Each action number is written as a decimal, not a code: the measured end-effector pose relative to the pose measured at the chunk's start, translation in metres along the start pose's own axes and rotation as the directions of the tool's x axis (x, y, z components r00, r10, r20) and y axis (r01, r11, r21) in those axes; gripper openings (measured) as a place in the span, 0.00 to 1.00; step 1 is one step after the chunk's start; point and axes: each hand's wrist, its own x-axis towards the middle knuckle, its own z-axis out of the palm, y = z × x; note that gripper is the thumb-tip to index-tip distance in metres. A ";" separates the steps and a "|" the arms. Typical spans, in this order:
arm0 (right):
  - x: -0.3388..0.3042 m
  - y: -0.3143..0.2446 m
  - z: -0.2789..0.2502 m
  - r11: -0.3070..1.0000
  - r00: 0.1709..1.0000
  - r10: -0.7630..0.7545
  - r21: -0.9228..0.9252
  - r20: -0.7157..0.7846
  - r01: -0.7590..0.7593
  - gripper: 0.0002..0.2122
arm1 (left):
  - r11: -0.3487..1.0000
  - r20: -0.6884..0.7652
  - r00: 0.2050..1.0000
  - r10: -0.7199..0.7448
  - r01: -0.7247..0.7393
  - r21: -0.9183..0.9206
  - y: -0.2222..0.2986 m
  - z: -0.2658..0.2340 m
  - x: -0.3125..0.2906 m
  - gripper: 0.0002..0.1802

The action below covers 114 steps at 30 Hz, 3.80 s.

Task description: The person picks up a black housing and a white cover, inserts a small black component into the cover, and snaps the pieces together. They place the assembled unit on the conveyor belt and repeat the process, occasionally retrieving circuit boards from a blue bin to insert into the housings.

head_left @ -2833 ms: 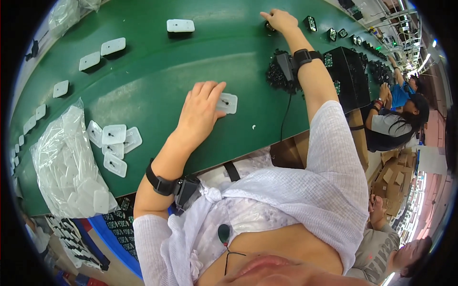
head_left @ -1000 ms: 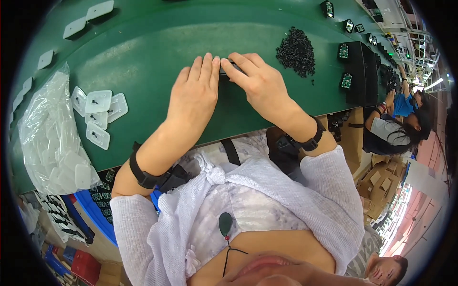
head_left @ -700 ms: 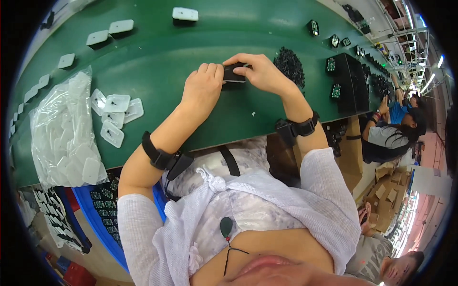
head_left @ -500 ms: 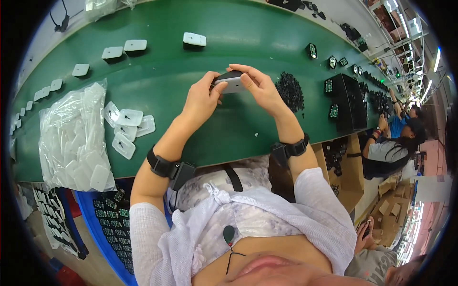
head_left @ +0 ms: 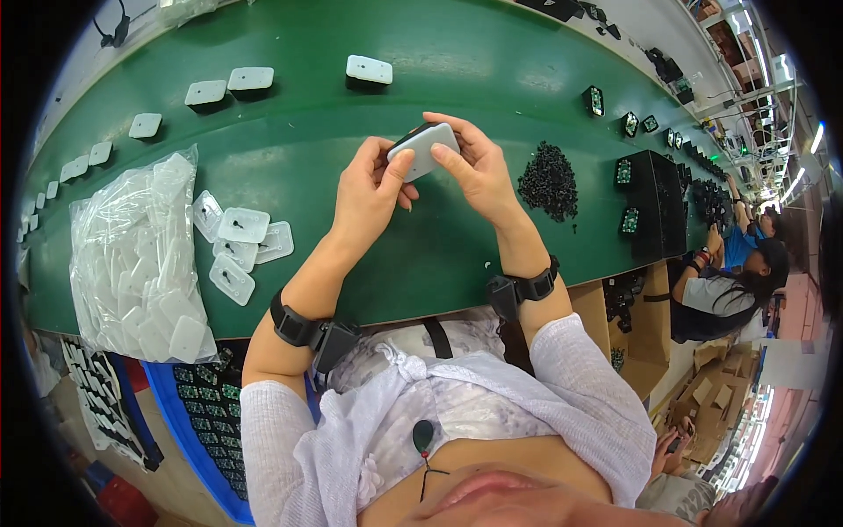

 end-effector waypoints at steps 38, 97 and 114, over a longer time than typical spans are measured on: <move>-0.064 0.016 -0.018 0.996 0.998 0.023 -0.083 -0.067 -0.028 0.20 | 0.520 0.466 0.853 0.235 -0.516 0.681 -0.018 0.002 -0.012 0.44; -0.076 0.004 -0.154 0.204 0.879 -0.311 -0.928 -0.363 -0.311 0.11 | 0.907 0.052 0.908 -0.416 0.410 0.100 -0.013 0.002 -0.028 0.08; -0.058 -0.015 -0.160 0.315 0.924 -0.258 -0.929 -0.281 -0.195 0.11 | 0.970 -0.160 0.958 -0.238 0.244 0.019 0.005 0.035 -0.019 0.14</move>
